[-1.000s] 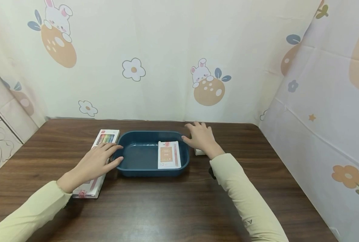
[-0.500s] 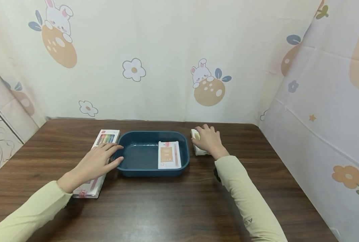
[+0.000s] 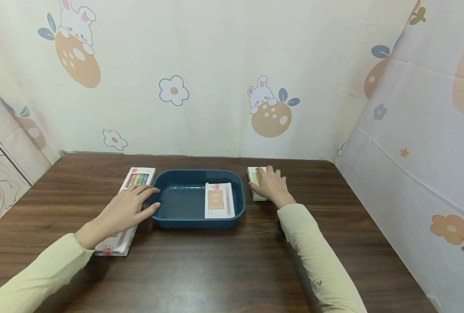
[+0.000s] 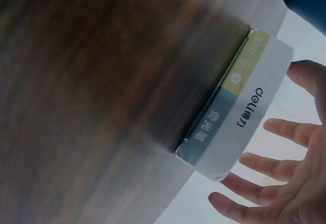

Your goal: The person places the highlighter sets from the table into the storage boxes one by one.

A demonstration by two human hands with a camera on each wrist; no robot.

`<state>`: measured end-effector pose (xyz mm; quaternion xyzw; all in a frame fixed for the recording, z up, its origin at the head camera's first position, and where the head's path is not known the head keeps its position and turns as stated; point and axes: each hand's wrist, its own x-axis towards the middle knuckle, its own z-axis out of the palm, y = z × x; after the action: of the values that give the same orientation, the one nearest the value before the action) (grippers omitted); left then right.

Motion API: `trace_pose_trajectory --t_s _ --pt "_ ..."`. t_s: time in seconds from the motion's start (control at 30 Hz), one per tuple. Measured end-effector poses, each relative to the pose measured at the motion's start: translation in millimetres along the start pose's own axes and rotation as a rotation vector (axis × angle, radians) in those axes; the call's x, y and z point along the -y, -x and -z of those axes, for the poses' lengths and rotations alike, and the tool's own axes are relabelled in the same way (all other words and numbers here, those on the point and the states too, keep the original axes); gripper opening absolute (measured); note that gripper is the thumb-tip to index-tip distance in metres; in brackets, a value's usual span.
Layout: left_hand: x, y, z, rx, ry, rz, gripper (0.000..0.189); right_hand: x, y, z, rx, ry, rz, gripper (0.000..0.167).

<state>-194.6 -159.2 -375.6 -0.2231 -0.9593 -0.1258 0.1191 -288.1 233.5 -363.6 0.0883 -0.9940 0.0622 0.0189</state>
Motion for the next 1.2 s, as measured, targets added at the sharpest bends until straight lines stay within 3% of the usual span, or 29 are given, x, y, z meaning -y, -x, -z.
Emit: trace_pose_trajectory --t_s 0.27,0.67,1.2 --pt "-0.1 -0.5 0.0 0.004 0.001 0.006 0.051 0.6 0.1 -4.2 0.057 -0.015 -0.050 0.070" --pt "-0.2 -0.4 -0.9 0.008 0.000 0.012 0.051 1.9 -1.1 -8.1 0.070 -0.071 -0.033 0.070" --pt "0.1 0.1 -0.5 0.005 0.003 0.009 0.052 1.9 -3.8 -9.2 0.086 -0.097 -0.069 0.068"
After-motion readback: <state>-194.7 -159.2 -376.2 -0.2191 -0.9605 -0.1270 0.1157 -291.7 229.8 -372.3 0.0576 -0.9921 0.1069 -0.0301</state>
